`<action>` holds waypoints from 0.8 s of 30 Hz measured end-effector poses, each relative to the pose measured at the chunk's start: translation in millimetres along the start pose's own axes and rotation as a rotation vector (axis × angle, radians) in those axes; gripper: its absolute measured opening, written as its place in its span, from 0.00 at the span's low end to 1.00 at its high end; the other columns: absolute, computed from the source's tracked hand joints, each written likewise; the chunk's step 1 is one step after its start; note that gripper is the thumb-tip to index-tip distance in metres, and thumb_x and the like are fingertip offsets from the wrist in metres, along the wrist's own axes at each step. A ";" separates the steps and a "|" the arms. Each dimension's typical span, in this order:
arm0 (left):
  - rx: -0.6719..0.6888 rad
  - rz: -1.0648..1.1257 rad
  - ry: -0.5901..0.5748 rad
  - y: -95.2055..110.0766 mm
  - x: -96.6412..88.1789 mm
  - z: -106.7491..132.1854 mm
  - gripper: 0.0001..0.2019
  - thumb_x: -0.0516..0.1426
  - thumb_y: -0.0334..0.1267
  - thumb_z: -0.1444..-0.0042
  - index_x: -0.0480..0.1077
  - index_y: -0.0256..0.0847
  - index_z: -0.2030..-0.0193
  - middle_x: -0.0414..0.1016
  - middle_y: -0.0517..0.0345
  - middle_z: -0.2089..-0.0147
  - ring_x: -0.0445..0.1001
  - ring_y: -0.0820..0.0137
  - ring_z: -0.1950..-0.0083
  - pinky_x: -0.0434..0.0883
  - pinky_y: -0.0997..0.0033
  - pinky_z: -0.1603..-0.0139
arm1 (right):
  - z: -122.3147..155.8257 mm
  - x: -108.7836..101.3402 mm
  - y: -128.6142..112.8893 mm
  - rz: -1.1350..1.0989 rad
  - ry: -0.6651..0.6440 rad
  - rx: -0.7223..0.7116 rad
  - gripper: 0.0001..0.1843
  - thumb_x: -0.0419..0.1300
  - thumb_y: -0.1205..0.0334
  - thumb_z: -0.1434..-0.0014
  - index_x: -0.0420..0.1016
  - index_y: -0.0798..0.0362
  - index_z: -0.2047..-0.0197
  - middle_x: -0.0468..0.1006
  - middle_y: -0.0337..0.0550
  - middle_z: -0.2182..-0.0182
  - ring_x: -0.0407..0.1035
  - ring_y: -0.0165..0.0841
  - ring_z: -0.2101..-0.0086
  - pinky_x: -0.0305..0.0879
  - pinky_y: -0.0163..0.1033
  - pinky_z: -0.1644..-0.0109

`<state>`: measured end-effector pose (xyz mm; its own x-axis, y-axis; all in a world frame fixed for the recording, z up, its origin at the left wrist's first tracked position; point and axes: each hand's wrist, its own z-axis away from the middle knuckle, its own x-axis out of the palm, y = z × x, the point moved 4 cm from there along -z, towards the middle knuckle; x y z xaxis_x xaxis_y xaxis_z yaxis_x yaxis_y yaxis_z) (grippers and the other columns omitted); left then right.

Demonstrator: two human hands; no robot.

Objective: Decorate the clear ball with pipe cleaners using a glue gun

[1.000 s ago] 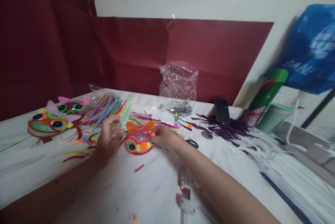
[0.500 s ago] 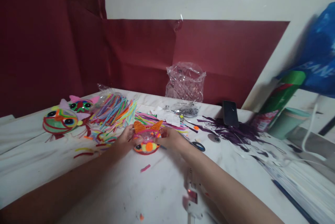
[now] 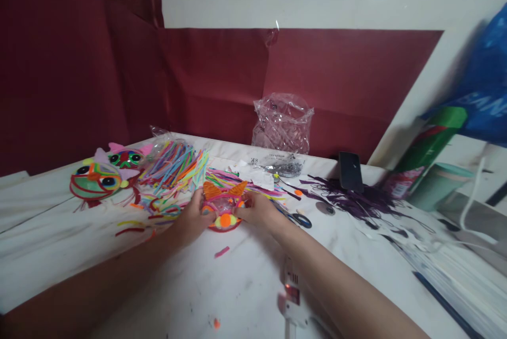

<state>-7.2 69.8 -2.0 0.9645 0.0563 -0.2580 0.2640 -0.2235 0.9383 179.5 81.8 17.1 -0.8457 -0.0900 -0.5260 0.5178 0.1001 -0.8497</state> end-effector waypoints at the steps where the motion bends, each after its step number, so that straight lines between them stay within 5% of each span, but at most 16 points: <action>1: -0.002 0.005 -0.010 -0.3 0.1 0.1 0.25 0.61 0.31 0.58 0.63 0.43 0.50 0.77 0.52 0.51 0.75 0.61 0.51 0.69 0.61 0.49 | 0.6 0.1 -0.1 -0.001 -0.002 0.006 0.13 0.69 0.61 0.58 0.72 0.54 0.69 0.72 0.34 0.79 0.65 0.29 0.75 0.57 0.32 0.73; 6: 0.039 0.185 -0.129 -2.7 -1.7 -3.0 0.19 0.56 0.44 0.48 0.66 0.40 0.50 0.77 0.50 0.50 0.73 0.59 0.47 0.67 0.59 0.46 | 5.4 -0.8 0.4 -0.008 -0.009 0.031 0.13 0.67 0.60 0.56 0.71 0.55 0.67 0.70 0.34 0.78 0.64 0.29 0.75 0.58 0.33 0.71; 10: -0.046 0.291 -0.100 -4.0 -5.1 -5.6 0.22 0.55 0.51 0.48 0.67 0.40 0.51 0.76 0.49 0.49 0.72 0.56 0.45 0.66 0.58 0.45 | 7.9 -2.0 0.7 -0.009 -0.001 0.048 0.12 0.67 0.62 0.56 0.70 0.54 0.68 0.70 0.34 0.78 0.63 0.29 0.75 0.58 0.33 0.70; 16: 0.001 0.363 -0.179 -1.3 2.0 -3.9 0.24 0.63 0.41 0.55 0.65 0.39 0.50 0.76 0.47 0.47 0.72 0.58 0.46 0.67 0.60 0.47 | 10.9 -2.3 -0.3 -0.008 0.014 0.031 0.12 0.68 0.61 0.57 0.70 0.53 0.70 0.72 0.36 0.77 0.65 0.30 0.75 0.59 0.34 0.71; 24: -0.024 0.539 -0.188 -7.2 11.6 4.1 0.26 0.65 0.40 0.58 0.65 0.38 0.50 0.75 0.45 0.46 0.73 0.57 0.47 0.69 0.62 0.49 | 24.2 -9.1 4.5 0.022 0.065 -0.013 0.13 0.67 0.57 0.55 0.73 0.54 0.68 0.75 0.38 0.75 0.67 0.30 0.73 0.59 0.33 0.72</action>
<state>2.1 68.1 -12.7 0.9462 -0.2337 0.2240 -0.2628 -0.1506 0.9530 192.6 59.1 17.1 -0.8411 -0.0230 -0.5404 0.5348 0.1140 -0.8372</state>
